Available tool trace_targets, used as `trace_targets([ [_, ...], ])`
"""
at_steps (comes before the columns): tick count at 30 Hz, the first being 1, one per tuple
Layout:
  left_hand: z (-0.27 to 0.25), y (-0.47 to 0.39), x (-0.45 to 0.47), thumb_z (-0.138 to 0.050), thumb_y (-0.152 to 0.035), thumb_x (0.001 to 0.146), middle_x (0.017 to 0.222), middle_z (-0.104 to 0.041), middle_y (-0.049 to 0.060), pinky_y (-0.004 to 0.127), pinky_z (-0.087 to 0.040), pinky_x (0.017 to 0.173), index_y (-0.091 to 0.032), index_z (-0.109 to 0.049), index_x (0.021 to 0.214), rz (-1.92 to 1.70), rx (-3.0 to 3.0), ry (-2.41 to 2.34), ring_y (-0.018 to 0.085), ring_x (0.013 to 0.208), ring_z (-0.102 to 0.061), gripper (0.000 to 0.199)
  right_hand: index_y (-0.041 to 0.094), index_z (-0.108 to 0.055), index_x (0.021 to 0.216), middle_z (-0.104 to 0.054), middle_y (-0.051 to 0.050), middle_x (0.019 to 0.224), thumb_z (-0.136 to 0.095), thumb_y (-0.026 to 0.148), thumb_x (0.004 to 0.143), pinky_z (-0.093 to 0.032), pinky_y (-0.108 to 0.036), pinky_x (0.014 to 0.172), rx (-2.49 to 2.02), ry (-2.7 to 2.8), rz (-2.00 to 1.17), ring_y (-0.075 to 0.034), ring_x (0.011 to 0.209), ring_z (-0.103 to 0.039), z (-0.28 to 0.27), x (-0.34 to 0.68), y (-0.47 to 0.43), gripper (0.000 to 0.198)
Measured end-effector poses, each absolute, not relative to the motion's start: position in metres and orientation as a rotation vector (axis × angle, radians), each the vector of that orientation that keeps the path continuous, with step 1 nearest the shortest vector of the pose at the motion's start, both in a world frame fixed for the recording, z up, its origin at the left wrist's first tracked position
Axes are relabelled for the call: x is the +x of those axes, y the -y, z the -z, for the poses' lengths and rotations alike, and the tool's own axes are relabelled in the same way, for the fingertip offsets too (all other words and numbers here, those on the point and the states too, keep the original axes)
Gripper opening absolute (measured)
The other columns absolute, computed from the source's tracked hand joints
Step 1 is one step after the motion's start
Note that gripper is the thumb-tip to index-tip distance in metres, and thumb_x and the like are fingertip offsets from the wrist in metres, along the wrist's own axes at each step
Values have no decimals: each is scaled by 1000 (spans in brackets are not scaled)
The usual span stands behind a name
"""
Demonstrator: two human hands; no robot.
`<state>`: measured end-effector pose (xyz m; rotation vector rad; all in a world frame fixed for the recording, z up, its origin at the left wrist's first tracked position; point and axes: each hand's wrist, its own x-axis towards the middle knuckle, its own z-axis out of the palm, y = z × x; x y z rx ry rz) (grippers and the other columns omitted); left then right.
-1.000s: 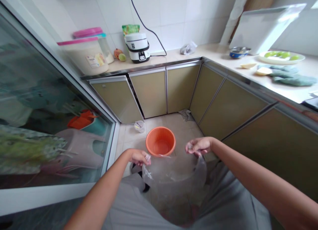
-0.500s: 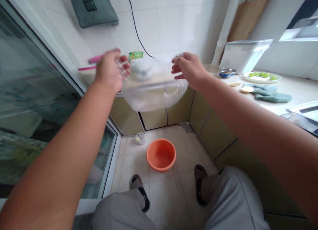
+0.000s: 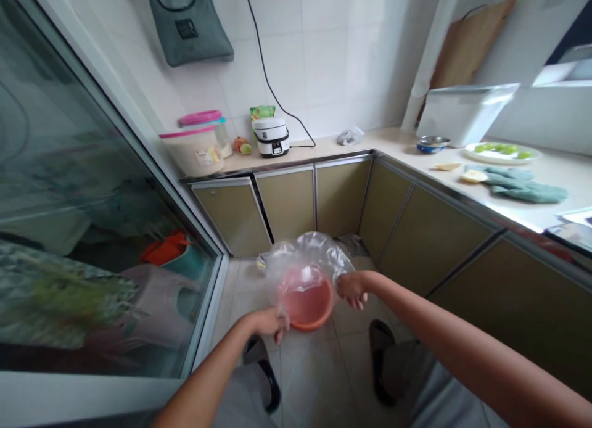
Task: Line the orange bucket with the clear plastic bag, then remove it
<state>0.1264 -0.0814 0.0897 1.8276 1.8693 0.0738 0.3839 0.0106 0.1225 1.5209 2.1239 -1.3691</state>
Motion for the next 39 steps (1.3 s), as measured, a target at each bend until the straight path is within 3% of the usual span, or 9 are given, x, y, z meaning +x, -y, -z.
trace_targets([
  [2, -59, 73, 106, -67, -45, 95, 53, -51, -5, 24, -48, 52, -18, -57, 71, -190, 1559, -1462, 11, 45, -53, 37, 18, -56, 75, -61, -1, 59, -51, 15, 92, -41, -22, 44, 1454, -1942, 1370, -13, 42, -57, -98, 397, -16, 18],
  [6, -45, 38, 67, -71, -61, 86, 50, -40, -10, 23, -38, 49, -19, -58, 80, -706, 1199, -1384, 9, 43, -41, 45, 18, -56, 82, -61, 0, 58, -46, 16, 94, -32, -22, 43, 1608, -2067, 1462, -11, 42, -52, -86, 413, -38, 16],
  [12, -88, 17, 51, -74, -43, 90, 53, -29, -15, 26, -52, 67, -16, -68, 116, -1072, 922, -1304, 4, 39, -25, 39, 14, -63, 95, -64, -2, 55, -48, 24, 97, -26, -23, 40, 1898, -2131, 1549, -8, 36, -34, -113, 422, -56, 18],
  [16, -117, 24, 50, -65, -26, 97, 54, -30, -16, 26, -54, 63, -18, -57, 141, -1090, 756, -1129, 4, 36, -23, 46, 14, -69, 100, -70, -3, 60, -61, 34, 95, -23, -22, 38, 2063, -2115, 1567, -6, 35, -30, -143, 433, -60, 23],
  [23, -148, 29, 48, -64, -21, 99, 57, -29, -16, 22, -51, 54, -23, -54, 137, -960, 574, -982, 2, 34, -23, 40, 14, -67, 107, -68, -3, 59, -62, 31, 100, -30, -19, 36, 2303, -2159, 1524, -7, 36, -42, -190, 444, -71, 19],
  [28, -142, 21, 47, -65, -22, 98, 57, -29, -16, 19, -46, 50, -25, -55, 128, -939, 564, -937, 2, 34, -23, 32, 17, -60, 126, -70, -3, 67, -69, 35, 97, -44, -21, 46, 2357, -2166, 1444, -13, 48, -61, -182, 441, -87, 35],
  [32, -116, 20, 50, -63, -23, 99, 57, -28, -16, 19, -44, 49, -23, -55, 128, -942, 519, -954, 2, 34, -21, 30, 21, -58, 134, -73, -9, 99, -73, 30, 89, -51, -26, 63, 2392, -2468, 713, -20, 75, -71, -165, 426, -68, 48],
  [35, -97, 22, 53, -65, -27, 98, 57, -28, -15, 19, -45, 50, -24, -56, 129, -932, 505, -961, 3, 35, -21, 32, 23, -66, 125, -67, -12, 125, -63, 32, 94, -51, -30, 79, 2111, -2919, 176, -25, 102, -69, -150, 401, -33, 33],
  [39, -86, 27, 57, -64, -29, 99, 57, -28, -15, 20, -45, 51, -24, -57, 134, -926, 507, -974, 3, 36, -19, 36, 20, -75, 106, -75, -11, 110, -53, 37, 102, -50, -31, 91, 1214, -3026, 694, -25, 104, -69, -110, 352, -17, 29],
])
